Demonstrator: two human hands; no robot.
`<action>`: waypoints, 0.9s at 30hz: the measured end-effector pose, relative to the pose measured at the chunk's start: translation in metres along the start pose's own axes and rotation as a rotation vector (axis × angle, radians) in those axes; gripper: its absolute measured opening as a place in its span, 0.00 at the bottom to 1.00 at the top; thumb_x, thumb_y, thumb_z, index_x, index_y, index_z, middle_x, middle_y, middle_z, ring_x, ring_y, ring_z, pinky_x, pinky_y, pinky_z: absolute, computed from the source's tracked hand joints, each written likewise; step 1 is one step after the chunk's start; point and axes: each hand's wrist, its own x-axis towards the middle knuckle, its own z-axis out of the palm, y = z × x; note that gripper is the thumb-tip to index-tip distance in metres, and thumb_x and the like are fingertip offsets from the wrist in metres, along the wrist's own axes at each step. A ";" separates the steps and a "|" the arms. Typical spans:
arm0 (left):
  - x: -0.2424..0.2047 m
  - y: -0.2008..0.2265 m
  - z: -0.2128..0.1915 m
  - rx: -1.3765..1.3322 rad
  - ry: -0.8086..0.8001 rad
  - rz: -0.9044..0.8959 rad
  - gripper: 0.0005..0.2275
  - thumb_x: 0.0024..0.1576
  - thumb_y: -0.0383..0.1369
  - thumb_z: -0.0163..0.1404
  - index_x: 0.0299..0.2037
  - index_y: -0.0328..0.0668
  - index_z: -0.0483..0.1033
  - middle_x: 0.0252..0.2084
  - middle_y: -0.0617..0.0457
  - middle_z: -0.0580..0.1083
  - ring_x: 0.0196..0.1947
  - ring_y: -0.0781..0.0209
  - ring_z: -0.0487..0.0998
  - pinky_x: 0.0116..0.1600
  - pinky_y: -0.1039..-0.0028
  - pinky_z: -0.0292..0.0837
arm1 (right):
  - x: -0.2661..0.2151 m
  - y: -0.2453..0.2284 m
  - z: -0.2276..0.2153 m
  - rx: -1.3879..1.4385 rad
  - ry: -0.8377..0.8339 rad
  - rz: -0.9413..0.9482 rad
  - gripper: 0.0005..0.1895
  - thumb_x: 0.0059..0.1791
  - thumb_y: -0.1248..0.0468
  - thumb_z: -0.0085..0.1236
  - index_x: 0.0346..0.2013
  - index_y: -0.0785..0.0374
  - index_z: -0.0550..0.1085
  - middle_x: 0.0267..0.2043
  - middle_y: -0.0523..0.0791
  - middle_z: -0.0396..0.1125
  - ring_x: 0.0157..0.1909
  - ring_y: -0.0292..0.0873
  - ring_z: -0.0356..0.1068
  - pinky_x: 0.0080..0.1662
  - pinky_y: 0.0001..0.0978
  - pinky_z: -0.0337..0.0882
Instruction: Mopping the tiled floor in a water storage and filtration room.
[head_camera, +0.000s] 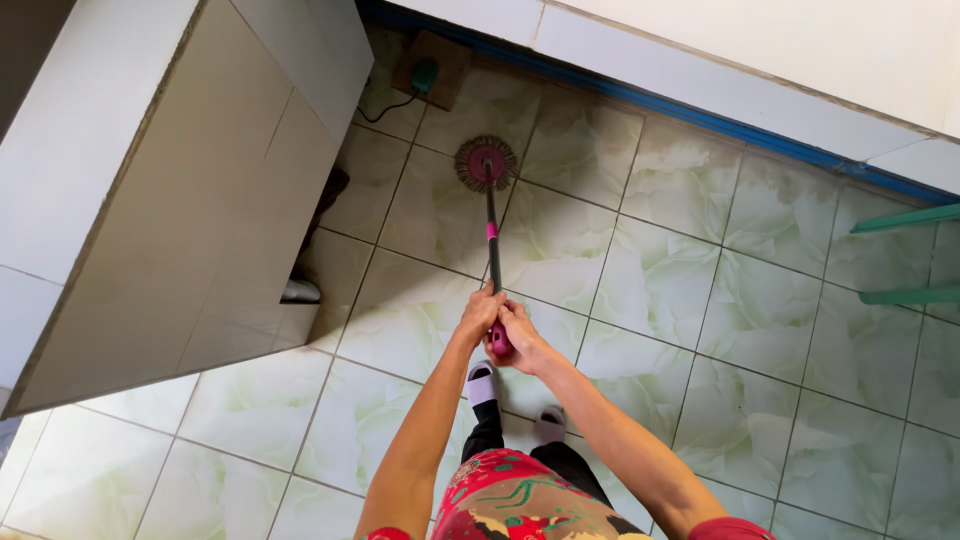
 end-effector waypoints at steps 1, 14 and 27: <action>-0.028 0.032 -0.018 -0.001 -0.003 0.006 0.24 0.63 0.43 0.51 0.67 0.45 0.66 0.45 0.35 0.79 0.43 0.42 0.81 0.46 0.57 0.76 | -0.015 -0.010 -0.002 0.001 0.003 -0.006 0.15 0.55 0.47 0.40 0.56 0.41 0.59 0.32 0.47 0.64 0.23 0.43 0.65 0.24 0.36 0.65; -0.149 0.085 -0.060 -1.297 -0.077 -0.543 0.09 0.66 0.33 0.39 0.55 0.56 0.66 0.29 0.54 0.65 0.16 0.70 0.58 0.17 0.81 0.52 | 0.046 -0.004 0.001 -0.377 0.000 0.054 0.31 0.53 0.52 0.52 0.69 0.45 0.55 0.42 0.45 0.68 0.34 0.44 0.68 0.33 0.43 0.72; 0.027 0.153 -0.027 -1.058 0.001 -0.596 0.29 0.62 0.26 0.37 0.72 0.76 0.57 0.20 0.57 0.60 0.12 0.68 0.56 0.14 0.77 0.48 | 0.173 -0.113 -0.031 -0.230 0.227 -0.110 0.36 0.50 0.59 0.57 0.72 0.42 0.56 0.31 0.48 0.66 0.22 0.42 0.59 0.22 0.37 0.60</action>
